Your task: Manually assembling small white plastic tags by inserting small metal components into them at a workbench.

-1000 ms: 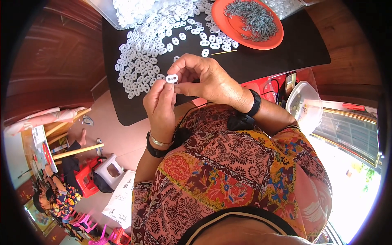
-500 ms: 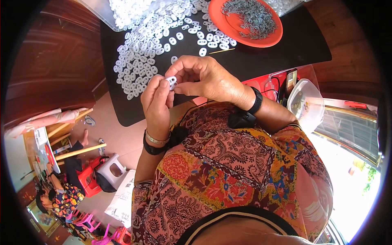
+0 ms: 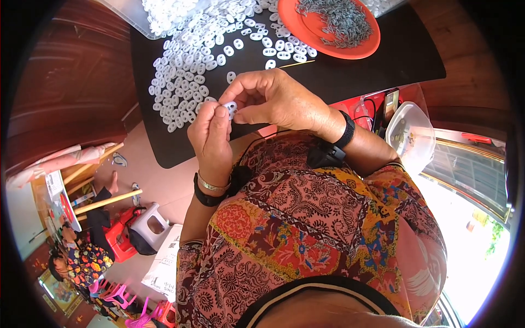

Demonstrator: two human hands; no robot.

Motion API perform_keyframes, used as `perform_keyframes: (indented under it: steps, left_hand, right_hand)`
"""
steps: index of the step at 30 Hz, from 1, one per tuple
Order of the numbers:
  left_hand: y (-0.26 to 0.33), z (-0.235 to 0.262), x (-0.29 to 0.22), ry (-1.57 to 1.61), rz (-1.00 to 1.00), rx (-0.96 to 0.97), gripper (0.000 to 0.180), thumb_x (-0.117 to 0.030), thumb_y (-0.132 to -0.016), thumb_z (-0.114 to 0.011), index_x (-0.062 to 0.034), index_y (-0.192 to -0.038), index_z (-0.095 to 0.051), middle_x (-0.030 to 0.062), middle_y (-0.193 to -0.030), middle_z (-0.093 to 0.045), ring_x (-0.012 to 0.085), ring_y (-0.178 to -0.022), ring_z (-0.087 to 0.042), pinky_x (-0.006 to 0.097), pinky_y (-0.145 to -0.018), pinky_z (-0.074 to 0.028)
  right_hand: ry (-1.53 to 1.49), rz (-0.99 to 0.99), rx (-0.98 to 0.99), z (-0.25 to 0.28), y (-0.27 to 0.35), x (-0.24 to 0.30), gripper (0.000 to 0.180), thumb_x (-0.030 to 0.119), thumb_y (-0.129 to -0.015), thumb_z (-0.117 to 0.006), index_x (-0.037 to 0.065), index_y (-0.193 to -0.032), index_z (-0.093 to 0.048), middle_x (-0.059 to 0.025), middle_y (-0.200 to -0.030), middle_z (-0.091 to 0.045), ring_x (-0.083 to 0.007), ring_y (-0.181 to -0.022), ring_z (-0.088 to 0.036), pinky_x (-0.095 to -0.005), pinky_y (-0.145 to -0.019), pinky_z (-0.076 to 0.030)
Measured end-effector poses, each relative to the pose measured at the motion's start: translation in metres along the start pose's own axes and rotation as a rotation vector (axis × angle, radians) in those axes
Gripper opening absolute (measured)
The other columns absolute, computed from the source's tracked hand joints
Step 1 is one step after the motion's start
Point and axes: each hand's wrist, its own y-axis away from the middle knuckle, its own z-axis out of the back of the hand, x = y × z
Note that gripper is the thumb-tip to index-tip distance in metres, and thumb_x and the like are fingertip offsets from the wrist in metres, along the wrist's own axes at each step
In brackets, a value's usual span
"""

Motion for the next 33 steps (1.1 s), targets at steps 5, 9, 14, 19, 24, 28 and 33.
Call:
perform_keyframes:
  steps: [5, 9, 14, 19, 24, 28, 33]
  left_hand:
    - [-0.007, -0.005, -0.007, 0.054, 0.014, 0.016, 0.021, -0.016, -0.094, -0.047, -0.0033, -0.078, -0.049, -0.0038, -0.062, -0.042, 0.0035, -0.055, -0.035, 0.02, -0.049, -0.026]
    - [-0.018, -0.011, -0.016, 0.092, 0.007, 0.065, 0.021, -0.018, -0.095, -0.045, -0.0039, -0.079, -0.049, -0.0028, -0.064, -0.044, 0.0037, -0.056, -0.037, 0.02, -0.049, -0.027]
    - [-0.025, -0.02, -0.023, 0.052, -0.029, 0.131, 0.021, -0.019, -0.095, -0.043, -0.0012, -0.087, -0.052, -0.001, -0.064, -0.045, 0.0051, -0.054, -0.037, 0.02, -0.051, -0.028]
    - [-0.028, -0.028, -0.028, 0.02, -0.054, 0.191, 0.021, -0.02, -0.095, -0.046, -0.0025, -0.086, -0.052, -0.0026, -0.066, -0.045, 0.0041, -0.057, -0.037, 0.019, -0.051, -0.03]
    - [-0.028, -0.034, -0.03, -0.032, -0.094, 0.213, 0.021, -0.02, -0.096, -0.045, -0.0026, -0.086, -0.052, -0.0029, -0.066, -0.044, 0.004, -0.057, -0.037, 0.019, -0.051, -0.029]
    - [-0.027, -0.039, -0.031, -0.062, -0.087, 0.193, 0.022, -0.02, -0.096, -0.044, -0.0027, -0.083, -0.05, -0.0028, -0.065, -0.042, 0.004, -0.057, -0.036, 0.019, -0.05, -0.028]
    - [-0.024, -0.043, -0.031, -0.112, -0.136, 0.186, 0.024, -0.021, -0.097, -0.044, -0.0026, -0.081, -0.049, -0.0025, -0.064, -0.042, 0.004, -0.055, -0.035, 0.02, -0.048, -0.027]
  right_hand:
    - [-0.044, 0.08, -0.144, 0.0, 0.002, 0.002, 0.022, -0.004, -0.081, -0.064, 0.0, -0.103, -0.062, -0.0001, -0.088, -0.062, -0.0062, -0.083, -0.058, -0.0214, -0.077, -0.048]
    - [-0.04, 0.182, -0.198, 0.004, 0.006, 0.005, 0.021, -0.004, -0.084, -0.062, 0.0, -0.105, -0.062, -0.0023, -0.092, -0.064, -0.0078, -0.085, -0.06, -0.0222, -0.078, -0.049]
    - [-0.002, 0.186, -0.194, 0.013, 0.016, 0.016, 0.023, -0.003, -0.085, -0.061, -0.001, -0.108, -0.062, -0.0039, -0.094, -0.066, -0.0086, -0.087, -0.061, -0.0228, -0.079, -0.049]
    - [-0.109, 0.271, -0.272, 0.014, 0.022, 0.012, 0.021, -0.002, -0.086, -0.06, 0.0, -0.107, -0.063, -0.0019, -0.093, -0.065, -0.0064, -0.084, -0.058, -0.0211, -0.074, -0.048]
    - [-0.129, 0.343, -0.31, 0.017, 0.026, 0.007, 0.021, -0.001, -0.087, -0.059, 0.001, -0.107, -0.063, 0.0002, -0.094, -0.064, -0.004, -0.08, -0.055, -0.0194, -0.07, -0.047]
    - [-0.075, 0.341, -0.324, 0.02, 0.031, 0.008, 0.022, 0.0, -0.086, -0.06, 0.002, -0.108, -0.064, 0.0007, -0.093, -0.064, -0.0034, -0.078, -0.054, -0.0192, -0.068, -0.046]
    - [-0.061, 0.343, -0.317, 0.022, 0.034, 0.006, 0.023, 0.002, -0.086, -0.062, 0.002, -0.109, -0.064, 0.0015, -0.09, -0.065, -0.0031, -0.074, -0.054, -0.0193, -0.066, -0.046]
